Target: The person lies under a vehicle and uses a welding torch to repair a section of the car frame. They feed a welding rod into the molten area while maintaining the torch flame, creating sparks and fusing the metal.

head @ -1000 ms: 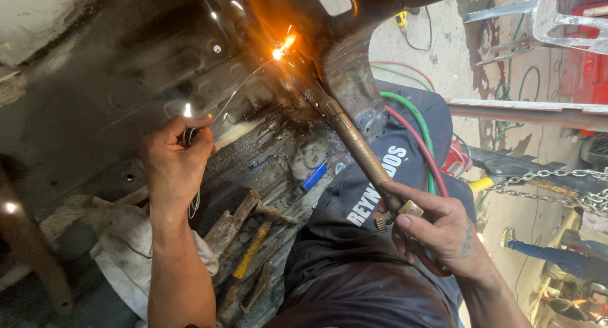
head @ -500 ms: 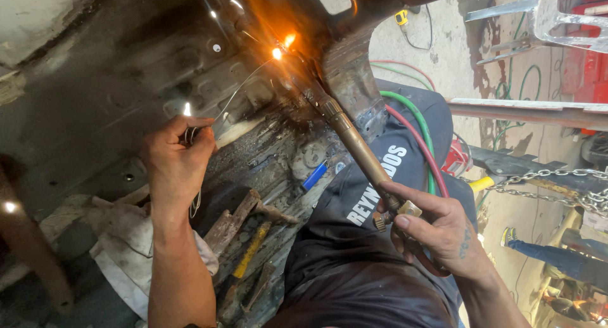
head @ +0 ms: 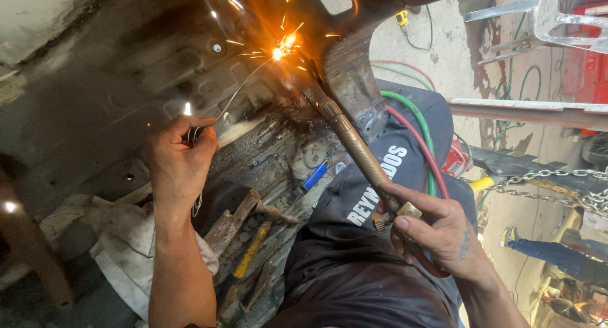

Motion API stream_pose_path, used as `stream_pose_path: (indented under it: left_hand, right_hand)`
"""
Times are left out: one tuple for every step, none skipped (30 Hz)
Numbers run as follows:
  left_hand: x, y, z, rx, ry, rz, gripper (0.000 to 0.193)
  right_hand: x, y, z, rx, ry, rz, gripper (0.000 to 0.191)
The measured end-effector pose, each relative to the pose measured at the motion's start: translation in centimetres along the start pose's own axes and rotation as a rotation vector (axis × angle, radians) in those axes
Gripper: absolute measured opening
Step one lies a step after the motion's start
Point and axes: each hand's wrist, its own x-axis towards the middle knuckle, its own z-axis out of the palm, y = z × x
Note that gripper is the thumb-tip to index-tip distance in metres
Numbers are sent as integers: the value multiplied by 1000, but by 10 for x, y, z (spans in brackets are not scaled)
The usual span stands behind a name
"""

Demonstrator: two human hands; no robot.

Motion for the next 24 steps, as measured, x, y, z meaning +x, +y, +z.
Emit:
stream_pose_path:
  left_hand:
    - [0,0,-1,30,5,8,14]
    - [0,1,-1,60,11,17,14]
    - [0,1,-1,63,10,28,14]
    - [0,1,-1,65,10,39,14]
    - [1,2,-1,67,10,49,15]
    - [1,2,-1,63,4,44,15]
    - [1,2,-1,58,-2,39,15]
    - [1,2,-1,54,-10,34,15]
    - [0,2,-1,46,-4,32,15]
    - [0,2,0,38,4,31,15]
    - [0,1,0,31,12,30,15]
    - [0,1,0,36,9,26,16]
    - [0,0,-1,41,5,21,16]
    - [0,-1,0,44,0,17,16]
    - [0,-2,0,12,-4,-11,16]
    - [0,-3,1,-19,-7,-41,16]
    - [0,-4,1,-49,-10,-69,16]
    - [0,-5,2,-37,-6,-51,16]
    - [0,-6,3,-25,-4,-34,15]
    - [0,-7,3,-13,-2,-15,15]
    - [0,-7,3,-25,-1,-6,15]
    - [0,-7,3,-37,0,3,15]
    - [-1,-7,4,-50,1,12,15]
    - [-1,-7,4,-21,10,13,15]
  right_hand:
    - [0,0,0,-13,14,8,53]
    - [0,1,0,-26,29,15,53]
    - [0,0,0,-40,44,21,53]
    - [0,0,0,-35,33,14,53]
    - [0,0,0,-31,21,6,53]
    - [0,0,0,-26,9,-1,53]
    - [0,-1,0,-28,11,5,53]
    - [0,-1,0,-30,15,12,53]
    - [0,-1,1,-31,19,20,53]
    - [0,-2,1,-40,26,23,53]
    - [1,-2,1,-49,33,24,53]
    - [1,-2,1,-58,40,25,53]
    - [1,-3,1,-55,34,29,53]
    - [1,-3,1,-52,29,32,53]
    - [0,-3,1,-49,22,36,53]
    - [0,-3,1,-52,30,39,53]
    - [0,-3,1,-56,37,40,53]
    - [0,-3,1,-59,46,42,53]
    - [0,-3,1,-57,45,41,53]
    - [0,-3,1,-55,44,39,53]
    - [0,-3,1,-53,43,36,53]
    - [0,-2,1,-44,33,31,53]
    - [0,-2,1,-36,24,27,53]
    - [0,-1,0,-28,14,22,53]
